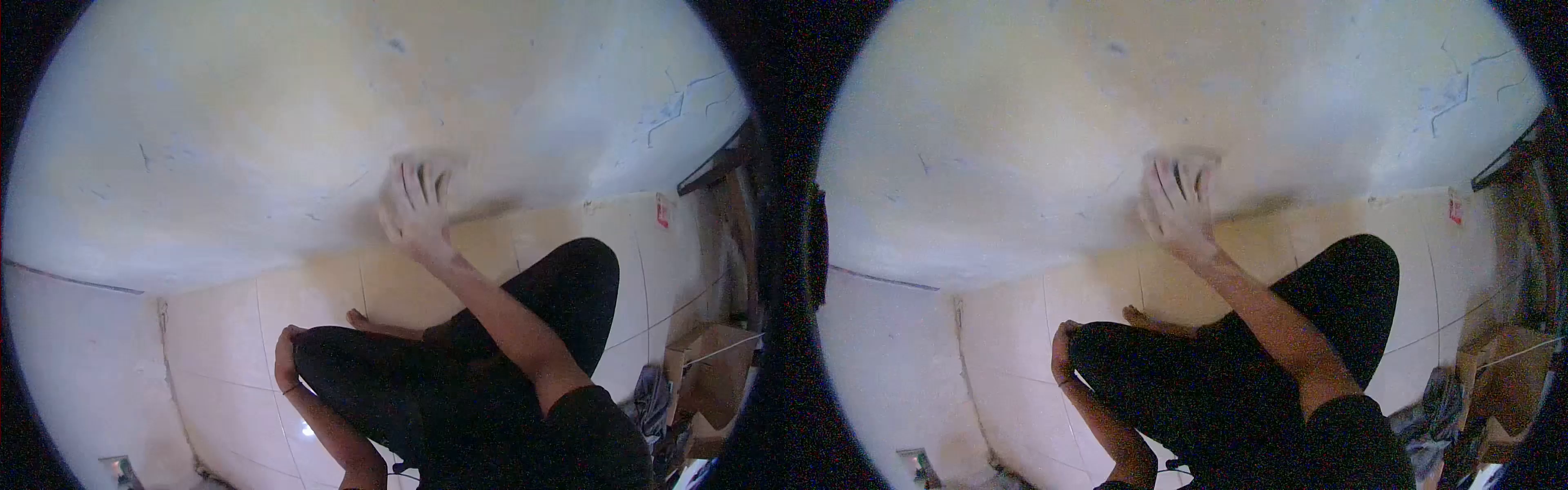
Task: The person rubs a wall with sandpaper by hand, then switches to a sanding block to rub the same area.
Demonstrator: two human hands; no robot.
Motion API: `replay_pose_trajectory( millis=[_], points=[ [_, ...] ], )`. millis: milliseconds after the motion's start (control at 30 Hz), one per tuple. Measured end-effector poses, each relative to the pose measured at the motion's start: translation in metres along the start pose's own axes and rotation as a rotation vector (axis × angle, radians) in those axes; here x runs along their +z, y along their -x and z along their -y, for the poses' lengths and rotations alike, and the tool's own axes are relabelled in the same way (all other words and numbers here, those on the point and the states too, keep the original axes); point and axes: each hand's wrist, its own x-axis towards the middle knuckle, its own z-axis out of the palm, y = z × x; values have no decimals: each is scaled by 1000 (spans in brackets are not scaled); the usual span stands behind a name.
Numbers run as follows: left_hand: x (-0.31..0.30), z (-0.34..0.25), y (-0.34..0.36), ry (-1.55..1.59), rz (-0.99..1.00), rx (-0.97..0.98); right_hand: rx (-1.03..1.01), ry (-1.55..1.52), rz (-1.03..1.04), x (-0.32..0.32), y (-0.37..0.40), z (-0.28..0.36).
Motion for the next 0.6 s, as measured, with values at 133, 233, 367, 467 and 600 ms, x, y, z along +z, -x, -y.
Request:
replay_pose_trajectory(
  millis=[133,233,367,467,600],
  points=[
    [2,-23,2,90,11,-141,-12,45,-45,2,-6,-7],
    [3,-9,-7,-116,21,-60,-36,75,174,33,54,-28],
    [-2,20,-8,147,5,-221,38,33,35,9,21,-6],
    [2,-8,3,32,-5,-101,68,46,-61,-11,-11,0],
    [1,-5,-10,-128,27,-84,-9,99,49,32,50,-34]
  ],
)
